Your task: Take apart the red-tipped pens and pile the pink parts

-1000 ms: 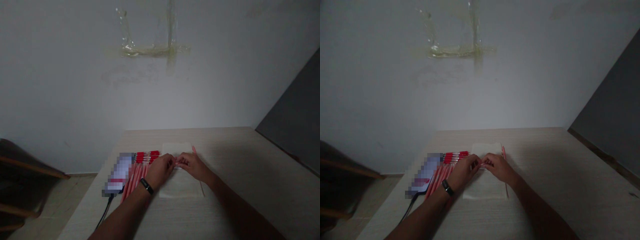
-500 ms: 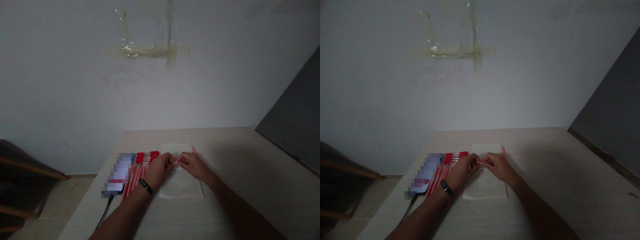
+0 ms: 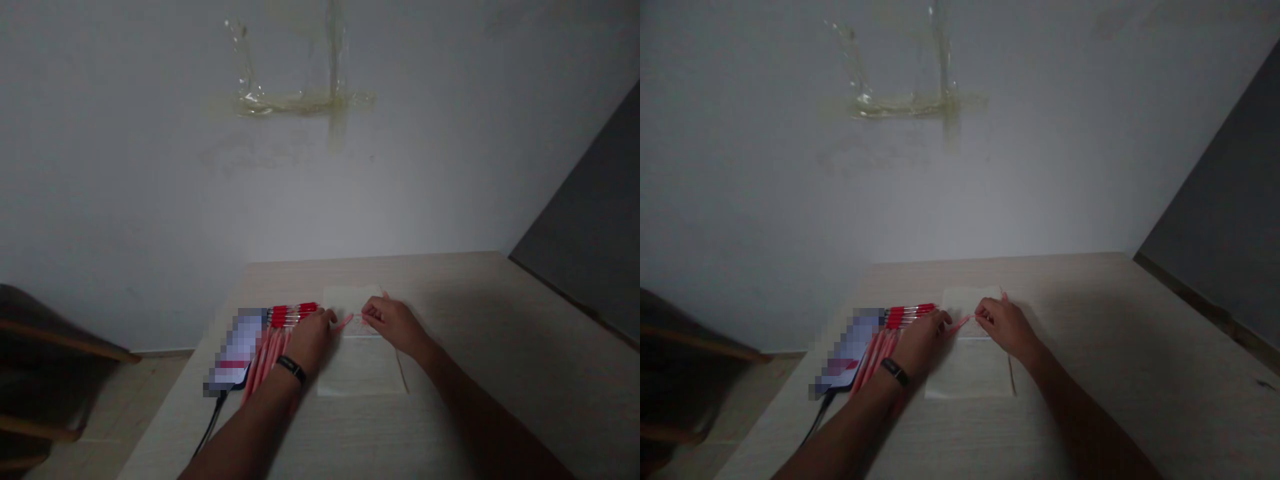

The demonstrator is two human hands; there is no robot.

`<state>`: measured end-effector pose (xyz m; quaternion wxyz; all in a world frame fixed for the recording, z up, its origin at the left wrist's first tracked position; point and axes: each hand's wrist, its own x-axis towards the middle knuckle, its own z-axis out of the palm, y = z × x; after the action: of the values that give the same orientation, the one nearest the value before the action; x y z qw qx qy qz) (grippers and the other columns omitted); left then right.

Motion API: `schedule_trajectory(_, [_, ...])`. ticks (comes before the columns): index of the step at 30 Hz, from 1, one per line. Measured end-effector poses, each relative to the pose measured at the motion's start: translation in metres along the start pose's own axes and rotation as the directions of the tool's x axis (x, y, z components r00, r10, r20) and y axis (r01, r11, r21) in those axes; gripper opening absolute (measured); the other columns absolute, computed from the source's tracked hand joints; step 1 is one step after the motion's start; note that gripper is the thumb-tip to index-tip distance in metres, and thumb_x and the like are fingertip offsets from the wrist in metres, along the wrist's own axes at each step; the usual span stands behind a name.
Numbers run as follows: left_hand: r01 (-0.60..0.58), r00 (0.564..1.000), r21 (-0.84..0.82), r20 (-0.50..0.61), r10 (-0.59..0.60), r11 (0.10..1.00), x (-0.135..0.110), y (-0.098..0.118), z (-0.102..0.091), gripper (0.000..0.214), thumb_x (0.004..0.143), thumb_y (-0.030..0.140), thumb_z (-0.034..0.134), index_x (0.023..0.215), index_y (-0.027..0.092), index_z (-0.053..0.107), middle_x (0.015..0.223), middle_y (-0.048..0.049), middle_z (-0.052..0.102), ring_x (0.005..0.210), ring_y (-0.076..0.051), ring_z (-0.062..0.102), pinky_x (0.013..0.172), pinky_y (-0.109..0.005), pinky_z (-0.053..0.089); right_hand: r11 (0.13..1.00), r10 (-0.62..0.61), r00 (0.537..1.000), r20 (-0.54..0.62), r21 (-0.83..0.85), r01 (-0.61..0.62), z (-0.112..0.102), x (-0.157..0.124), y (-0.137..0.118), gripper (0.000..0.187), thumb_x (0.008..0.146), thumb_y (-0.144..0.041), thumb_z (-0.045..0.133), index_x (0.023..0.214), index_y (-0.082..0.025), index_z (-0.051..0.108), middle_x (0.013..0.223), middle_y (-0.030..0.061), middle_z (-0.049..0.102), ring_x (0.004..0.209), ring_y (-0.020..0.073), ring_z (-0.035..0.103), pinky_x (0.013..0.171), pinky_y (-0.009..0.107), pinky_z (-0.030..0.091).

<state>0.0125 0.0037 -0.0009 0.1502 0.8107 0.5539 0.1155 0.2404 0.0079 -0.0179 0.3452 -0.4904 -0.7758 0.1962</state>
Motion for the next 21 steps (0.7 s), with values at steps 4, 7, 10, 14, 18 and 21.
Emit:
schedule_trajectory(4, [-0.005,1.000,0.000,0.020,0.005,1.000,0.000,0.001,0.002,0.025,0.095,0.035,0.054,0.108,0.019,0.067,0.106,-0.0102,0.069,0.089,-0.020,0.067,0.071,-0.026,0.046,1.000,-0.012,1.000,-0.016,-0.007,0.011,-0.001,0.000,0.000,0.007,0.087,-0.024,0.065,0.080,-0.024,0.063,0.072,-0.0054,0.069,0.065,0.0131,0.065,0.119,0.047,0.020])
schedule_trajectory(7, [-0.001,0.999,-0.012,0.033,0.002,1.000,0.001,0.000,0.004,0.023,0.092,0.023,0.056,0.112,0.019,0.066,0.107,-0.0096,0.070,0.089,-0.019,0.067,0.072,-0.025,0.046,1.000,-0.016,1.000,-0.019,-0.004,0.016,-0.001,0.000,0.001,0.008,0.088,-0.025,0.065,0.080,-0.024,0.063,0.072,-0.0057,0.069,0.064,0.0124,0.065,0.119,0.046,0.020])
schedule_trajectory(10, [-0.001,1.000,-0.048,0.022,0.002,0.999,0.002,-0.001,0.003,0.029,0.089,0.013,0.054,0.115,0.018,0.066,0.108,-0.0099,0.070,0.091,-0.018,0.066,0.075,-0.024,0.046,1.000,-0.010,1.000,-0.023,0.000,0.010,-0.001,0.000,0.003,0.008,0.088,-0.025,0.064,0.080,-0.024,0.063,0.072,-0.0054,0.069,0.064,0.0126,0.065,0.117,0.045,0.024])
schedule_trajectory(14, [-0.037,0.999,-0.075,-0.021,0.035,0.997,0.001,-0.001,-0.002,0.025,0.090,0.013,0.051,0.106,0.016,0.070,0.105,-0.0105,0.069,0.089,-0.018,0.065,0.074,-0.026,0.046,1.000,0.018,0.999,-0.028,-0.021,-0.019,-0.003,0.001,0.006,0.005,0.087,-0.024,0.065,0.083,-0.023,0.064,0.074,-0.0030,0.069,0.067,0.0137,0.064,0.099,0.036,0.044])
schedule_trajectory(18, [-0.091,0.994,-0.112,-0.075,0.082,0.990,-0.003,0.002,-0.007,0.023,0.090,0.014,0.052,0.103,0.017,0.071,0.100,-0.0091,0.067,0.086,-0.018,0.064,0.073,-0.026,0.045,0.998,0.029,0.997,-0.077,-0.058,-0.033,-0.005,0.002,0.008,0.002,0.087,-0.023,0.064,0.087,-0.022,0.064,0.079,-0.0008,0.069,0.069,0.0142,0.063,0.072,0.027,0.048])
schedule_trajectory(21, [-0.116,0.990,-0.144,-0.103,0.101,0.983,-0.005,0.006,-0.008,0.024,0.088,0.011,0.053,0.104,0.017,0.070,0.098,-0.0084,0.066,0.085,-0.018,0.063,0.072,-0.026,0.045,0.997,0.018,0.995,-0.100,-0.068,-0.025,-0.007,0.003,0.007,0.003,0.088,-0.024,0.064,0.089,-0.021,0.065,0.083,0.0004,0.068,0.071,0.0144,0.063,0.066,0.025,0.046])
